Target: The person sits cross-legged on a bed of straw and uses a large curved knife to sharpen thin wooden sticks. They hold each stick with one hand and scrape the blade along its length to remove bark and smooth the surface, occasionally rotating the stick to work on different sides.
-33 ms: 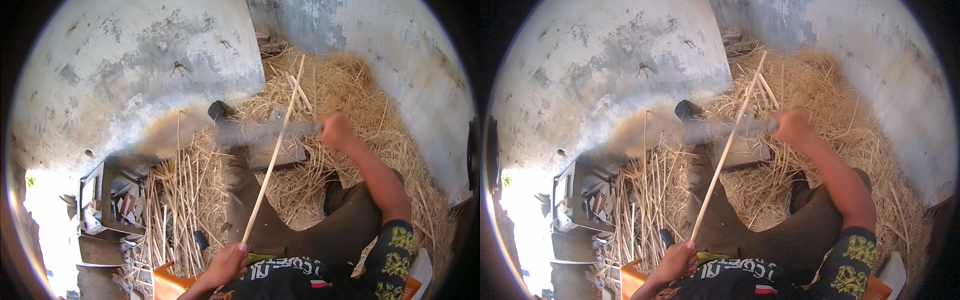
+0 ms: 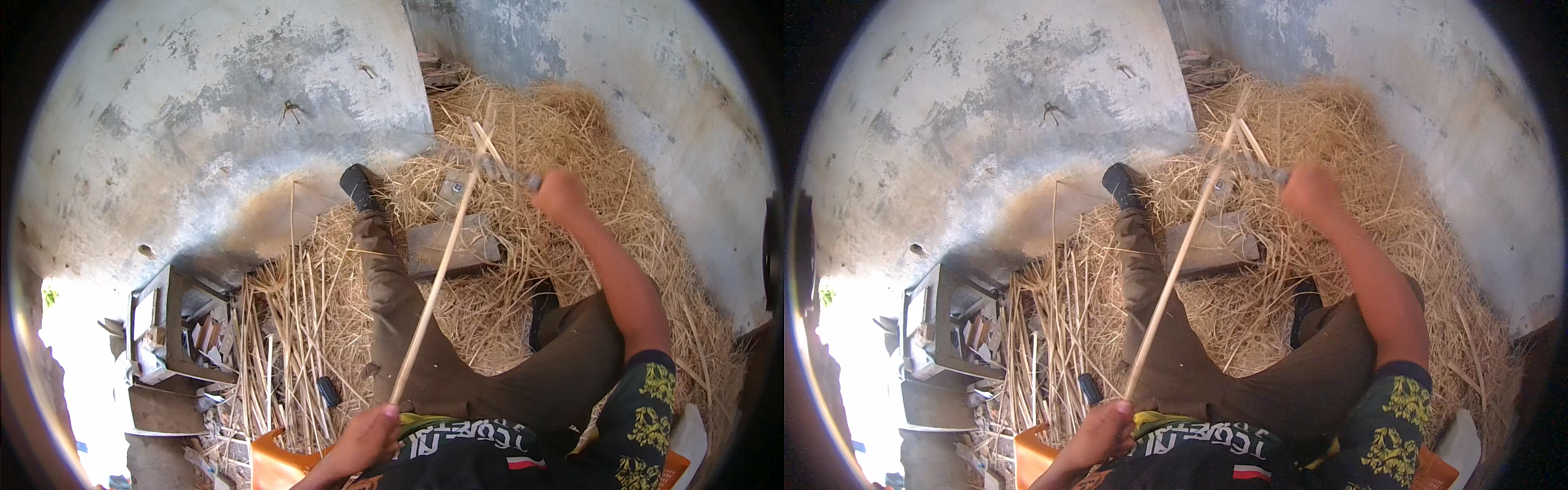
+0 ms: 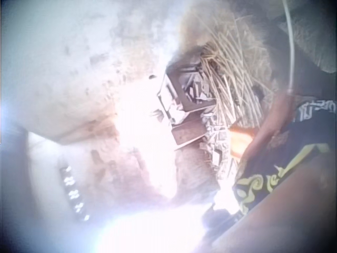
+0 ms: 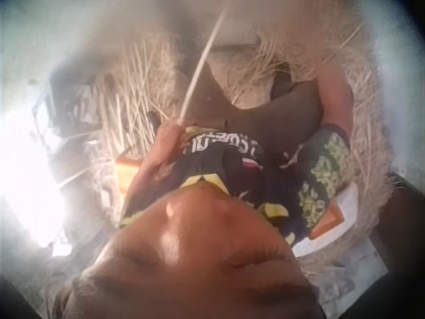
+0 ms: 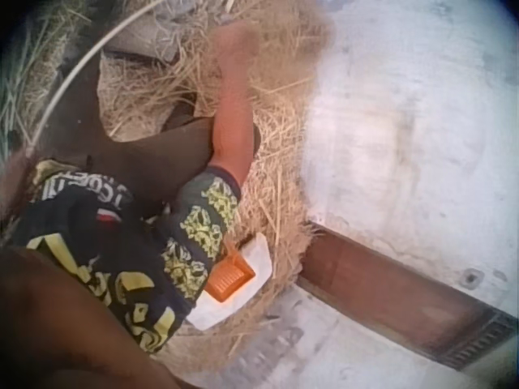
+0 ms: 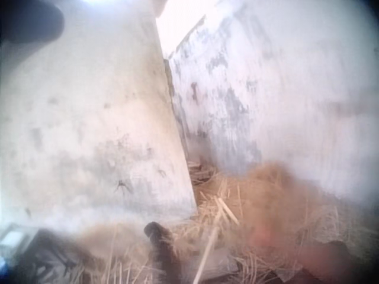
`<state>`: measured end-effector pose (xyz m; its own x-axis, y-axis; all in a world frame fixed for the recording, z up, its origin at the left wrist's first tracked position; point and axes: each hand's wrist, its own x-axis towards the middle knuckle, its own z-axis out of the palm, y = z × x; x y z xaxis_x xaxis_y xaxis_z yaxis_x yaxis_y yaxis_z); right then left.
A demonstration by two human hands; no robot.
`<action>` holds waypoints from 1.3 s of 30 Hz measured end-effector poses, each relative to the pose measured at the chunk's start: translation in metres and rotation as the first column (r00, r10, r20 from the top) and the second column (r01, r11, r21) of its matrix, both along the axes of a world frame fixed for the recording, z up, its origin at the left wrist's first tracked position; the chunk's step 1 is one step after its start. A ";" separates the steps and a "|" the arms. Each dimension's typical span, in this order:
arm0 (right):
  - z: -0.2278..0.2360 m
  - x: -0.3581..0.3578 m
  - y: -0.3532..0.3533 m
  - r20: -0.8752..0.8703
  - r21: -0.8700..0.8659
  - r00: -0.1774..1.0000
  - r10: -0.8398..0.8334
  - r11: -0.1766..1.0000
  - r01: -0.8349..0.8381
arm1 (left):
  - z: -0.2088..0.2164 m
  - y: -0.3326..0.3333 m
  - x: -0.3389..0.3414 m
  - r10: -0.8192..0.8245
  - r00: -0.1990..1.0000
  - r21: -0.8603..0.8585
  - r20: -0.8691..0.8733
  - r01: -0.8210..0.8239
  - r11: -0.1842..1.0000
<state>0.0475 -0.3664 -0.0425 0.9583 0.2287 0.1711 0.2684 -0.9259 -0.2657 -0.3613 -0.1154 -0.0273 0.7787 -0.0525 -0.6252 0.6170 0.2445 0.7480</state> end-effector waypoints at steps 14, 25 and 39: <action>-0.011 -0.043 0.032 0.286 -0.127 0.913 0.291 0.956 -0.265 | -0.079 0.029 -0.003 -0.206 0.976 0.447 -0.069 0.215 0.868; -0.006 -0.025 0.014 -0.027 0.169 0.998 -0.061 0.983 0.065 | -0.084 0.039 -0.039 -0.255 0.966 0.821 0.037 0.116 0.559; -0.003 -0.003 0.005 -0.438 0.798 0.899 0.023 0.470 0.377 | -0.073 0.032 -0.015 -0.510 0.855 0.916 -0.096 0.276 0.291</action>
<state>0.0441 -0.3617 -0.0459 0.9859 -0.0219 -0.1662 -0.1673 -0.1946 -0.9665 -0.3760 -0.0838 -0.1003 0.9256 0.0939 -0.3666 0.2668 -0.8488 0.4564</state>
